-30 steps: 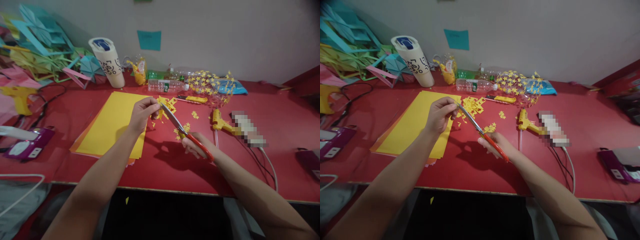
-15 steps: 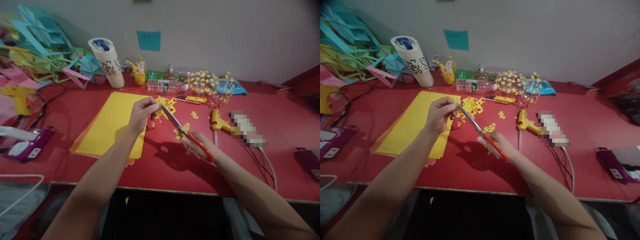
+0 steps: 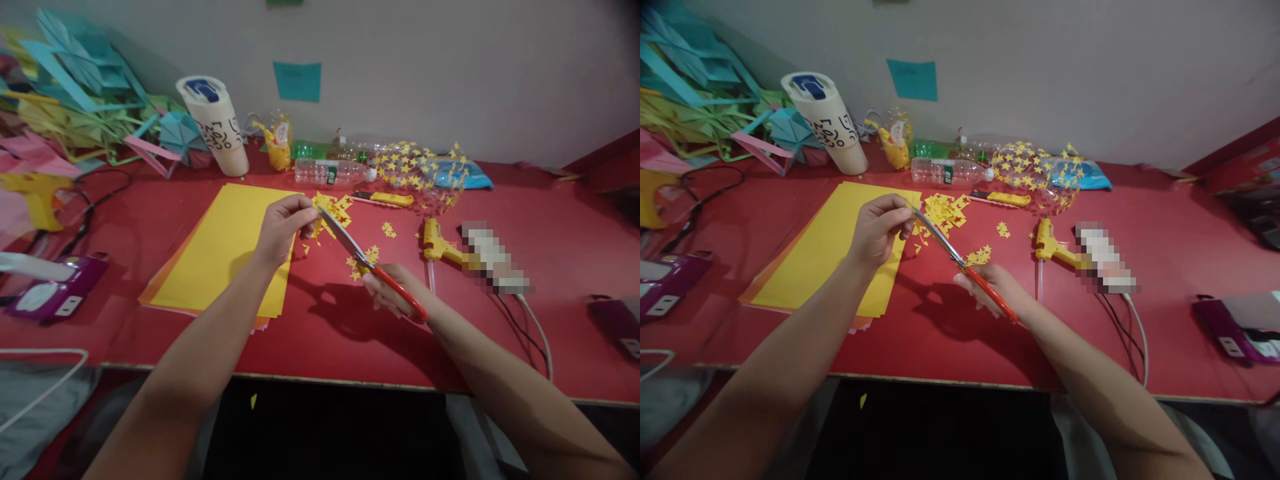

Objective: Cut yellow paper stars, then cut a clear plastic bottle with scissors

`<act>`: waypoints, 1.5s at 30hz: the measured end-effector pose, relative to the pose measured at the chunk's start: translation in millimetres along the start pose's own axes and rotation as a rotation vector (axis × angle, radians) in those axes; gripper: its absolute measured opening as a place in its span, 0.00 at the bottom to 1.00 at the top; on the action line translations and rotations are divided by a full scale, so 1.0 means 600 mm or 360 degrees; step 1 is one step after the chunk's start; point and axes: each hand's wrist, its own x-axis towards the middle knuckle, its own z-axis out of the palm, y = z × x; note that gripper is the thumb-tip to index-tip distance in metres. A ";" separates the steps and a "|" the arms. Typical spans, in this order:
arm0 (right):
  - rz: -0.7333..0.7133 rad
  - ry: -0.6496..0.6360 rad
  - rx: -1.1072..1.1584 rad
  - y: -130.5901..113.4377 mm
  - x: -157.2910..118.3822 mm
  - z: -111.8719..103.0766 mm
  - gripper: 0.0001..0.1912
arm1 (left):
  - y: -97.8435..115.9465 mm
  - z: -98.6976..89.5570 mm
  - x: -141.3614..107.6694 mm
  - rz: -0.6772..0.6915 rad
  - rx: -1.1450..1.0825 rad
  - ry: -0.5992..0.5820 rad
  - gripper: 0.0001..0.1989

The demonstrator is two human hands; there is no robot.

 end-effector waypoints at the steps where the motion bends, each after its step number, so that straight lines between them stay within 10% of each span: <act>1: -0.0004 -0.0005 0.0013 -0.001 0.000 0.000 0.27 | 0.001 0.000 0.000 -0.0004 0.0007 0.0001 0.04; 45: -0.0067 -0.0001 0.0122 -0.018 -0.017 0.006 0.27 | 0.000 0.015 -0.013 0.0118 0.0247 -0.0014 0.08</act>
